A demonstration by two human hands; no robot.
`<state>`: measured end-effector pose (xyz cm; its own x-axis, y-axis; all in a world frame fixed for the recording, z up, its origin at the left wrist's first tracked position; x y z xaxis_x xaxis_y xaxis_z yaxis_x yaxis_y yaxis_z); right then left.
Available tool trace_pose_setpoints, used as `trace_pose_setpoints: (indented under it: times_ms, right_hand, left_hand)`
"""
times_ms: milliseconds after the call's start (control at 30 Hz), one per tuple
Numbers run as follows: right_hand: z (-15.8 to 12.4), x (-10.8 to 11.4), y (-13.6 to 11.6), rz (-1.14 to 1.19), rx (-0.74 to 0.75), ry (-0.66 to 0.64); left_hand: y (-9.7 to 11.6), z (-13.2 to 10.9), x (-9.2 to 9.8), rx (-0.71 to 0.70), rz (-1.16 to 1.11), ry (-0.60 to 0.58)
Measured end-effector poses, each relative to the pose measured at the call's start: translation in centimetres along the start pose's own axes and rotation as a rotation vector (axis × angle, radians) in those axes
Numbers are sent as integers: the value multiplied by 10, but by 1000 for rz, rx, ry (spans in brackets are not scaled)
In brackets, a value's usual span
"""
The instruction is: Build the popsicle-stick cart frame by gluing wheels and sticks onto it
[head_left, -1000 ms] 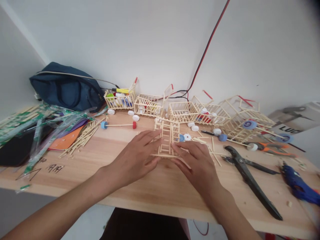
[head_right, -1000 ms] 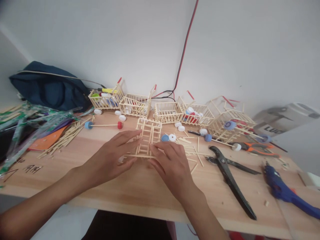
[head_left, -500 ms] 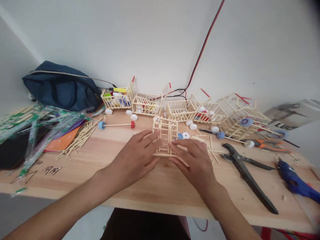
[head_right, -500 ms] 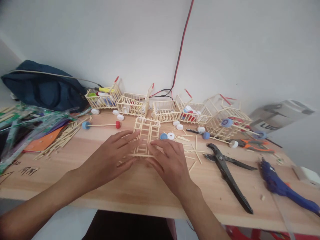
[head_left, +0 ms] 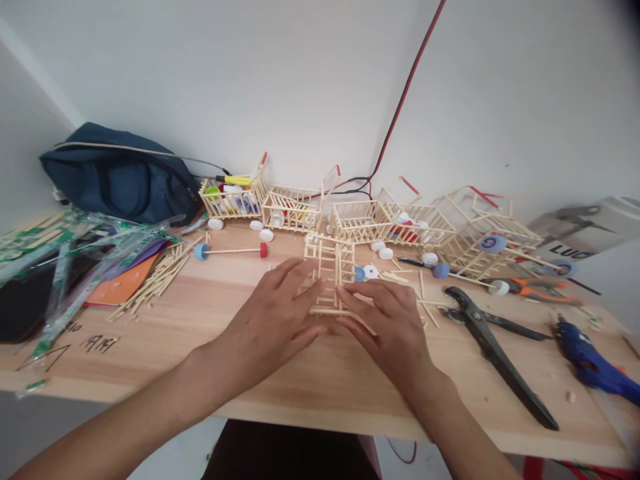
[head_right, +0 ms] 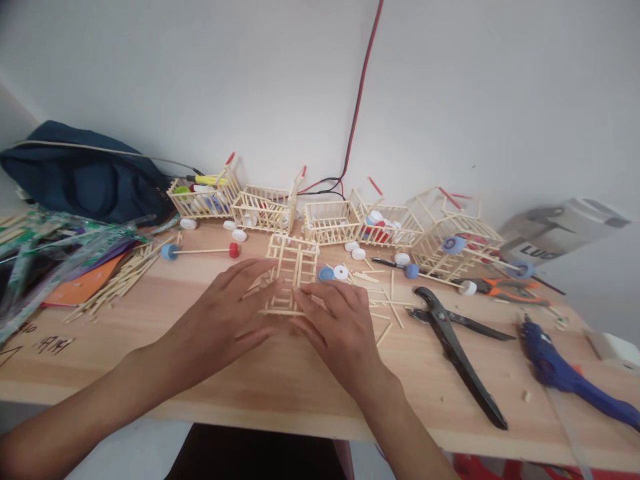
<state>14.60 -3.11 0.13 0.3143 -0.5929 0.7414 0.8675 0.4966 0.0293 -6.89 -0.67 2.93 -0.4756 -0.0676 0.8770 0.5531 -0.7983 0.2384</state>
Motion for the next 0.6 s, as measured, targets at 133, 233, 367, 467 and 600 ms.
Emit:
trace_pose_setpoints:
  times_ms: [133,233,367,467,600]
  right_hand:
    - [0,-1,0,-5,-7,-12]
    - [0,-1,0,-8,-4,-7]
    - [0,-1,-1,-14,-10,2]
    - [1,-1,-2,-16,-18,9]
    - [2,-1,-3,-3,-38,14]
  left_hand:
    - [5,2,0,-53,46,-9]
    - [8,5,-1,-109,89,1]
    - [10,9,-3,-137,110,48]
    - [9,11,-4,-156,121,56]
    - [9,13,-5,-159,155,52]
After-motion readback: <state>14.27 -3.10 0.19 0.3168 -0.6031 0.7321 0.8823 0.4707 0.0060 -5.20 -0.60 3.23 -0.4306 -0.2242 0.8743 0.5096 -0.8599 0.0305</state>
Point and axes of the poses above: each hand's wrist, its own z-axis towards the middle knuckle, its own x-axis out of the back of the hand, y = z × x, the point moved 1 cm from there along z, towards the middle knuckle, and after that the axes turned 9 degrees about -z, right-handed, at the moved point
